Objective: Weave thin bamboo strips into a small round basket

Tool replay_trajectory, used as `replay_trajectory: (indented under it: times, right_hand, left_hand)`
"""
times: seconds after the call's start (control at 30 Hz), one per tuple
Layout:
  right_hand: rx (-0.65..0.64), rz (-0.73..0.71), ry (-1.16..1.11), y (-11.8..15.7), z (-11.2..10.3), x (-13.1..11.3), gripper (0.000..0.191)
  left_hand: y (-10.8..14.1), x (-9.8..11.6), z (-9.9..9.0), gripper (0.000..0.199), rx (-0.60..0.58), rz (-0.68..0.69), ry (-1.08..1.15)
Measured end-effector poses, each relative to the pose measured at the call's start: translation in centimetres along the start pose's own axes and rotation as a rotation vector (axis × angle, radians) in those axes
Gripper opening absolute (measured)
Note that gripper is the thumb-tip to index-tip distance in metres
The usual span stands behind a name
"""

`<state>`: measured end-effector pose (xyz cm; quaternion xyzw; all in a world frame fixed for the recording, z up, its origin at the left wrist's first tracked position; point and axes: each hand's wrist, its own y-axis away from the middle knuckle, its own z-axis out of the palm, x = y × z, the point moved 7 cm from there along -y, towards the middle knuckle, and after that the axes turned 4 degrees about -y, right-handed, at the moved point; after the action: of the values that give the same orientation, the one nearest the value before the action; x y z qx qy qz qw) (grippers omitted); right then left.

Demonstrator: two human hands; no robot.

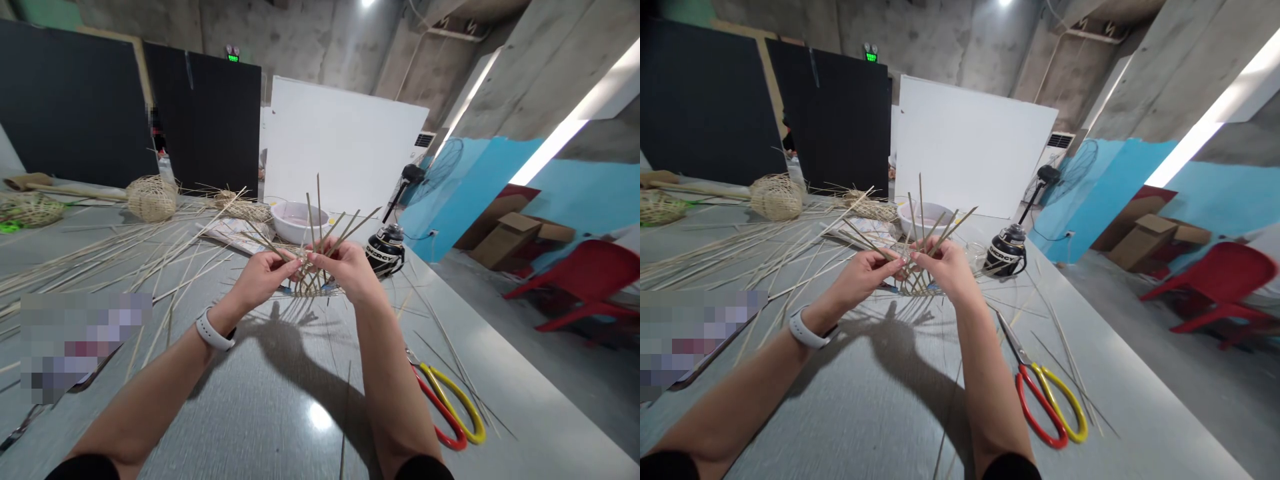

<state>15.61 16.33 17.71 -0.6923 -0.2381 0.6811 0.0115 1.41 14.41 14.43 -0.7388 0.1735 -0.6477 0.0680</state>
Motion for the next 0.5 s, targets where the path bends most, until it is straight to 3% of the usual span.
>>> replay_trajectory:
  times: [0.27, 0.5]
  right_hand:
    - [0.025, 0.068, -0.047, -0.4, -0.7, 0.8, 0.032]
    - [-0.115, 0.137, -0.059, -0.5, -0.4, 1.8, 0.029]
  left_hand:
    - [0.0, 0.1, 0.0, 0.03, -0.047, 0.136, -0.085]
    - [-0.3, -0.3, -0.3, 0.028, -0.076, 0.116, -0.13]
